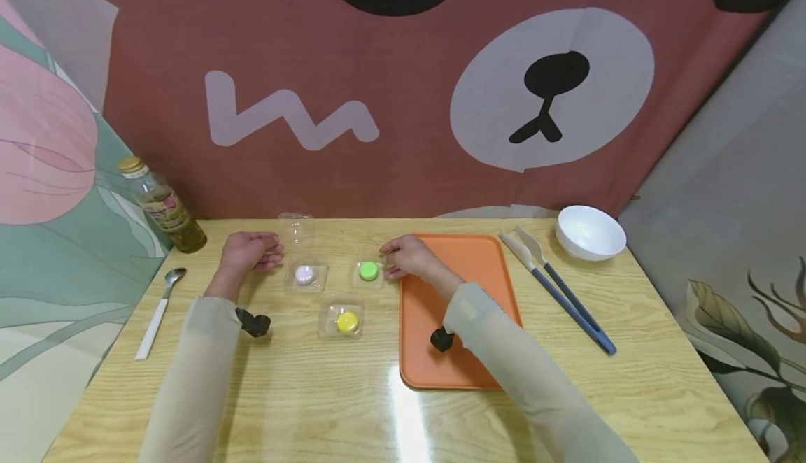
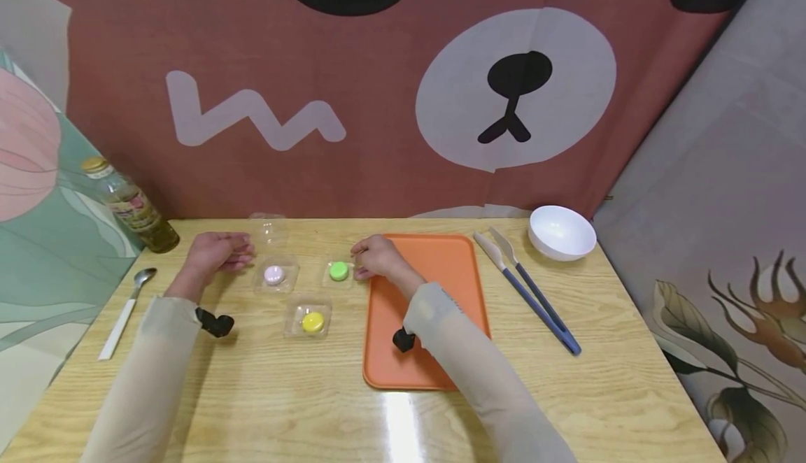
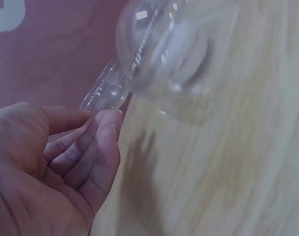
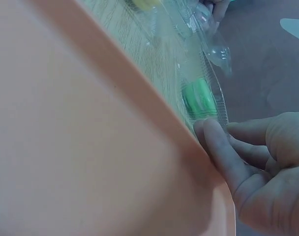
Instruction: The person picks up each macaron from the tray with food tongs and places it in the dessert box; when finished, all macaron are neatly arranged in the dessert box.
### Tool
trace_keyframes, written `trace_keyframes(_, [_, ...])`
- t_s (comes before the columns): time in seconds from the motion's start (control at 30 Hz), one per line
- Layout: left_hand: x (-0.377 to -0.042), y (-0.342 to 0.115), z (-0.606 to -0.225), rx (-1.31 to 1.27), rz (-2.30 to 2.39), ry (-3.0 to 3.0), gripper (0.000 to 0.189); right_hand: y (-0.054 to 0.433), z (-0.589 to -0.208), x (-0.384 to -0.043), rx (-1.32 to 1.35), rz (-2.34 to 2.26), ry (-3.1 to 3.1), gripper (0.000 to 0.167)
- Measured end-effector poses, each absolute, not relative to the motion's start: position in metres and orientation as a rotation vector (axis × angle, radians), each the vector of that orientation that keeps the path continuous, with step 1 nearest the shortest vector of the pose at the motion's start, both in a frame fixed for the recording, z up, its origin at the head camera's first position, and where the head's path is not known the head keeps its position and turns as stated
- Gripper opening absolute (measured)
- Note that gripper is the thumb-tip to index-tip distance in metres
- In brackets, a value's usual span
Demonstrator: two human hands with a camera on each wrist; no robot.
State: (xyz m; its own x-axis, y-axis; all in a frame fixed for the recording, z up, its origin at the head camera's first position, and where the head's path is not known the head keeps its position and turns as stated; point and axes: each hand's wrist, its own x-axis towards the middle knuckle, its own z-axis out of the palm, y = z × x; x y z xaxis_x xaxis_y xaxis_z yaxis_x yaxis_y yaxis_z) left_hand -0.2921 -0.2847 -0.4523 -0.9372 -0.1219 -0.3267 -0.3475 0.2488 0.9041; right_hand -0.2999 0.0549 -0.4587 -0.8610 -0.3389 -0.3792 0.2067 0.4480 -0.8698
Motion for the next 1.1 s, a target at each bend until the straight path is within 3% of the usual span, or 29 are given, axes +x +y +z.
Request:
trace_keyframes(0.87, [-0.286, -0.205, -0.412, -0.227, 1.873, 2.196, 0.048, 0.062, -0.452, -0.299, -0.153, -1.452, 2.171, 0.04])
trace_keyframes(1.1, [-0.283, -0.185, -0.411, -0.211, 1.894, 2.147, 0.046, 0.073, -0.448, -0.302, -0.083, -1.682, 2.084, 0.04])
